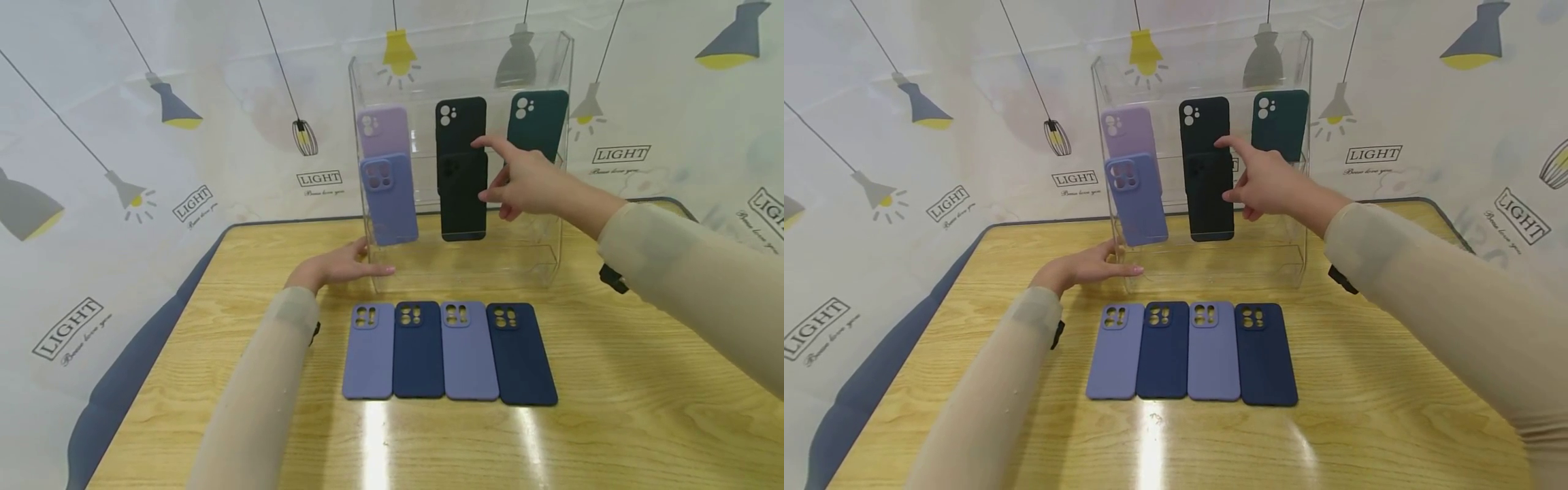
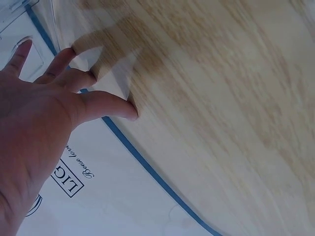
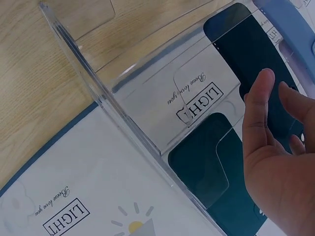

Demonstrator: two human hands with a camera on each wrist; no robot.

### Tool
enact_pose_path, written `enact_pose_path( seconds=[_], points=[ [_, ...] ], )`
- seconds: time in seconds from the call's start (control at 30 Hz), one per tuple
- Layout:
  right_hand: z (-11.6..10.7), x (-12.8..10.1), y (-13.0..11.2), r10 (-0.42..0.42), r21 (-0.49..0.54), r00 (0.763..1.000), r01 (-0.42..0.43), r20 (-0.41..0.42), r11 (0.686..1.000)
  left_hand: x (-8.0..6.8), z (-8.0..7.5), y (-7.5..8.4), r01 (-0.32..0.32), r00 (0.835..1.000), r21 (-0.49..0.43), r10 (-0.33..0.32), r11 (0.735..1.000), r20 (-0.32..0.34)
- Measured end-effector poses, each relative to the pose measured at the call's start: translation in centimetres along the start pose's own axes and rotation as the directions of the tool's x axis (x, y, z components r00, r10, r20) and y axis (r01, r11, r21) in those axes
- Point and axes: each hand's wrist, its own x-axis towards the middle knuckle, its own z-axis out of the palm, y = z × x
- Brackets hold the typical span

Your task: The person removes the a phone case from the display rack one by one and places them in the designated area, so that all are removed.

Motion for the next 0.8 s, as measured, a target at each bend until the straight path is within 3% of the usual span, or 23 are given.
enact_pose_path(
  seconds=[0.2, 0.53, 0.8],
  points=[
    [0.7, 0.1, 0.4, -0.006, 0.005, 1.0, 0.006, -0.001, 1.0, -0.1, 0.0, 0.2, 0.003, 1.0, 0.003, -0.003, 1.0, 0.004],
    [2.7, 0.2, 1.4, -0.03, 0.023, 0.996, 0.032, -0.087, 0.999, 0.1, 0.1, 0.1, -0.004, 1.0, -0.004, 0.004, 1.0, -0.002],
    [4.3, 0.2, 1.8, -0.036, -0.08, 0.989, 0.025, -0.142, 0.996, 0.0, 0.1, 0.0, -0.001, 1.0, 0.001, 0.001, 1.0, -0.009]
  ],
)
